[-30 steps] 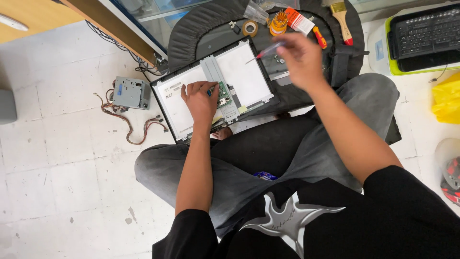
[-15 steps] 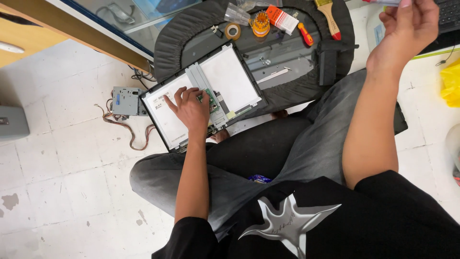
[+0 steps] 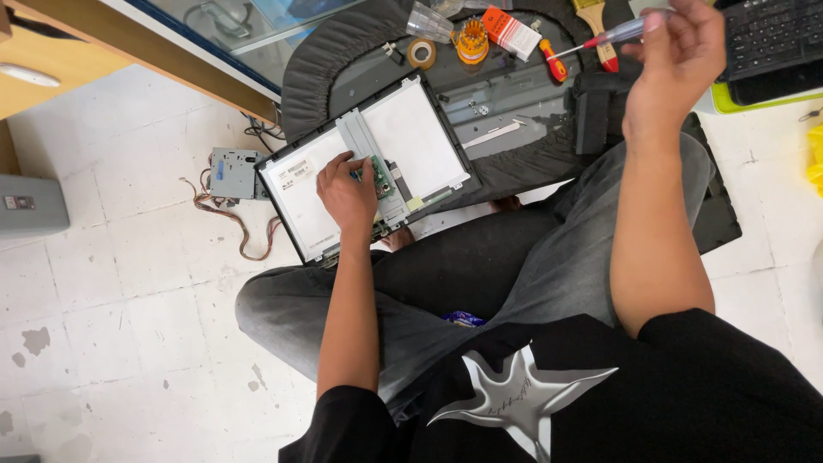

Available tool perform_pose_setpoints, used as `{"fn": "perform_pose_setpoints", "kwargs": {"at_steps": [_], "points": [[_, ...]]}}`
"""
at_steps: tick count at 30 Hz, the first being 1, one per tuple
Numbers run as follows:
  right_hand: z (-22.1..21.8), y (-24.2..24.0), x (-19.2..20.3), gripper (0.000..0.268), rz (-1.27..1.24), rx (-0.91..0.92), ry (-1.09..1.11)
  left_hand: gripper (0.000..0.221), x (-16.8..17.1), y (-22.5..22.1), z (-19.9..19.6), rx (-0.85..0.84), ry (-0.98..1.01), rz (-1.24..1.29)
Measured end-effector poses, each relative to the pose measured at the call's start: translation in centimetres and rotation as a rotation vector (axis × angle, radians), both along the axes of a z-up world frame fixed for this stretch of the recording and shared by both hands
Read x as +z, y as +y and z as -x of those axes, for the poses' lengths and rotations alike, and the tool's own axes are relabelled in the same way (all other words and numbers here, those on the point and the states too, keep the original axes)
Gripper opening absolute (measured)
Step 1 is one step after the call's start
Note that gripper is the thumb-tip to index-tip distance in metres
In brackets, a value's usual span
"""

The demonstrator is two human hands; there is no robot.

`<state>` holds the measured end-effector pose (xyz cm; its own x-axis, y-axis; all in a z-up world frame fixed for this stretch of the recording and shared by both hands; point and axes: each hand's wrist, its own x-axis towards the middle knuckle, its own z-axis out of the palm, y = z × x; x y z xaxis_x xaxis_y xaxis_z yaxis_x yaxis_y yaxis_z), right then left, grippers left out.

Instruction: The person is reassembling a computer monitor by screwing in the internal circuit board and then snapping on the back cover.

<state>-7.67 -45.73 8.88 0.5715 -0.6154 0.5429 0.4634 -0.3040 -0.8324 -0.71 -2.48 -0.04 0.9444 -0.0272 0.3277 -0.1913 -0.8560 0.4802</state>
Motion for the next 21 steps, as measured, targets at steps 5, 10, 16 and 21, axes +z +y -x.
{"fn": "perform_pose_setpoints", "kwargs": {"at_steps": [5,10,16,21], "points": [[-1.7,7.7,0.8,0.018,-0.029,0.161,0.125,0.021,1.1,2.6,1.0,-0.189,0.109,0.057],[-2.8,17.3,2.0,0.016,-0.007,0.47,0.235,0.027,1.3,2.9,1.7,-0.16,0.101,0.137],[-3.9,25.4,3.2,0.017,0.175,0.622,0.303,0.035,0.3,2.9,1.6,-0.108,0.15,0.149],[-5.6,28.0,2.2,0.017,0.356,0.595,0.257,0.037,-0.9,2.6,1.2,-0.062,0.154,0.117]]}}
